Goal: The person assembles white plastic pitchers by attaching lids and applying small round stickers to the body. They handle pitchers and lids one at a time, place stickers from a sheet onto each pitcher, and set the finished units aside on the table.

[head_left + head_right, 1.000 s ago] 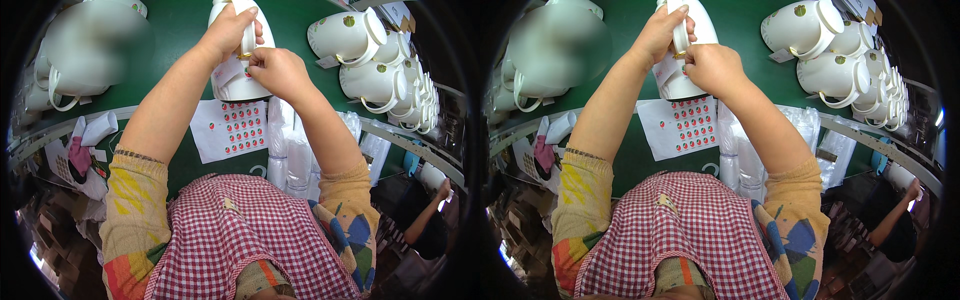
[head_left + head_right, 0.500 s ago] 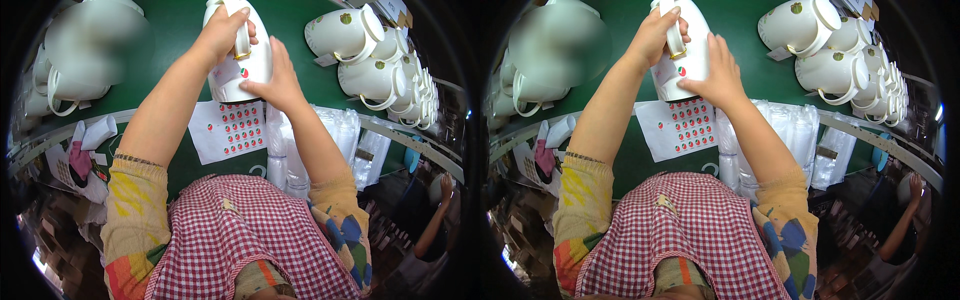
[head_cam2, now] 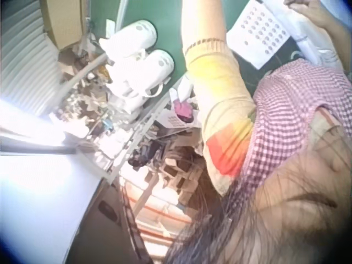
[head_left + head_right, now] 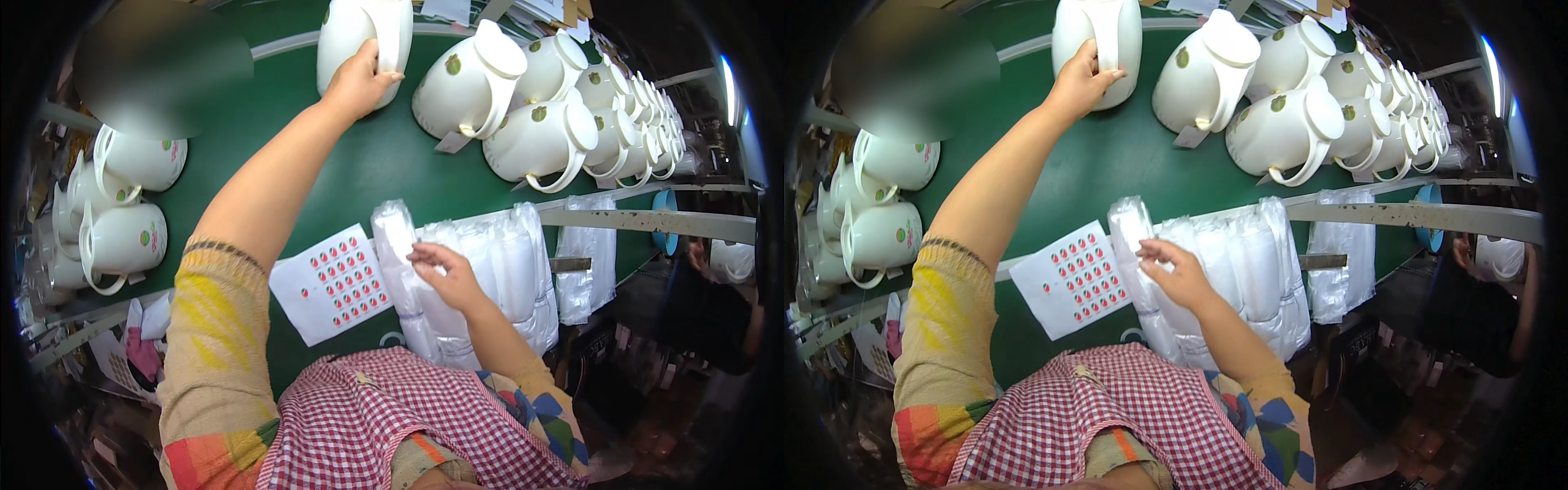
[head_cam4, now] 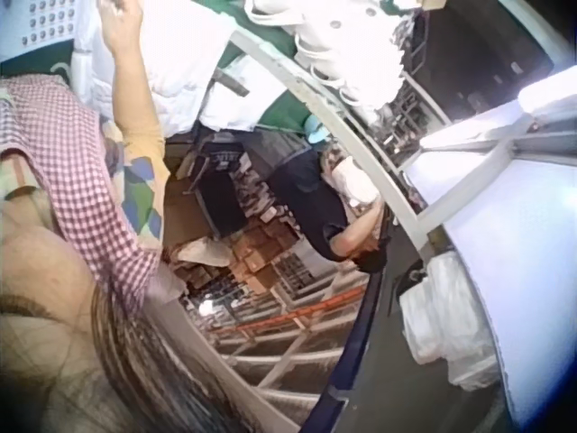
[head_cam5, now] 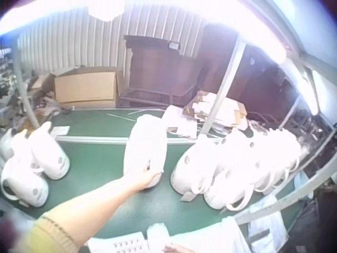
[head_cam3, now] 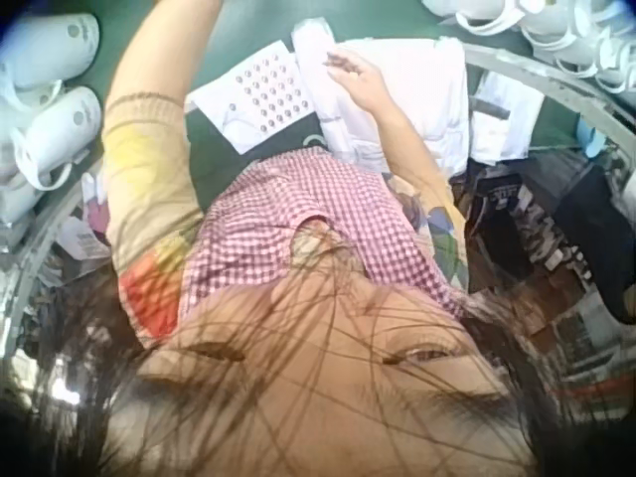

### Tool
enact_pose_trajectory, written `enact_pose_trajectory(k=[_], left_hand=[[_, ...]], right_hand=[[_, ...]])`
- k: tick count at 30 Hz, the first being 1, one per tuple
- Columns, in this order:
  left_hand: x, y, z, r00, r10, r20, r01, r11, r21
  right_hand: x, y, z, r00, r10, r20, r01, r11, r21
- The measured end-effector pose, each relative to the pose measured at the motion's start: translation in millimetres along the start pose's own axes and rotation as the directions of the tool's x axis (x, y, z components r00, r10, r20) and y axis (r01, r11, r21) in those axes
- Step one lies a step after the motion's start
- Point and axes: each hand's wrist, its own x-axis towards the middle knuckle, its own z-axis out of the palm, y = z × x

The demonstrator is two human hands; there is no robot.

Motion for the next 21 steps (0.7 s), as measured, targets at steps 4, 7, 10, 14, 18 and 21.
enact_pose_trajectory(k=[4,7,10,14,18,21], left_hand=[[53.3,-47.8,43.0,1.000,-0.005,-0.010,0.005,1.000,-0.026],[50.9,-60.9,59.7,0.998,-0.054,0.030,0.055,0.998,-0.017],[38.8,-53.2,58.1,0.999,0.000,0.036,0.003,0.998,-0.066],[19.8,-41.6,43.8,0.992,-0.087,0.087,0.101,0.978,-0.181],[-79.4,-37.3,13.5,0.995,-0.101,0.027,0.105,0.955,-0.277],[-204.4,-80.6,-31.4,0.948,-0.314,0.047,0.313,0.895,-0.318]], right_hand=[[-22.3,11.5,-15.9,0.999,0.030,-0.040,-0.027,0.997,0.076],[-29.3,17.0,-23.3,0.999,0.032,-0.041,-0.029,0.998,0.059],[-30.6,11.1,-24.0,0.999,0.054,0.010,-0.054,0.997,0.053],[-23.5,-3.3,-6.7,0.998,-0.052,0.043,0.054,0.997,-0.052],[-34.0,-9.9,12.4,0.984,-0.163,0.073,0.169,0.981,-0.094],[-44.8,3.7,23.7,0.976,-0.180,0.124,0.197,0.969,-0.146]])
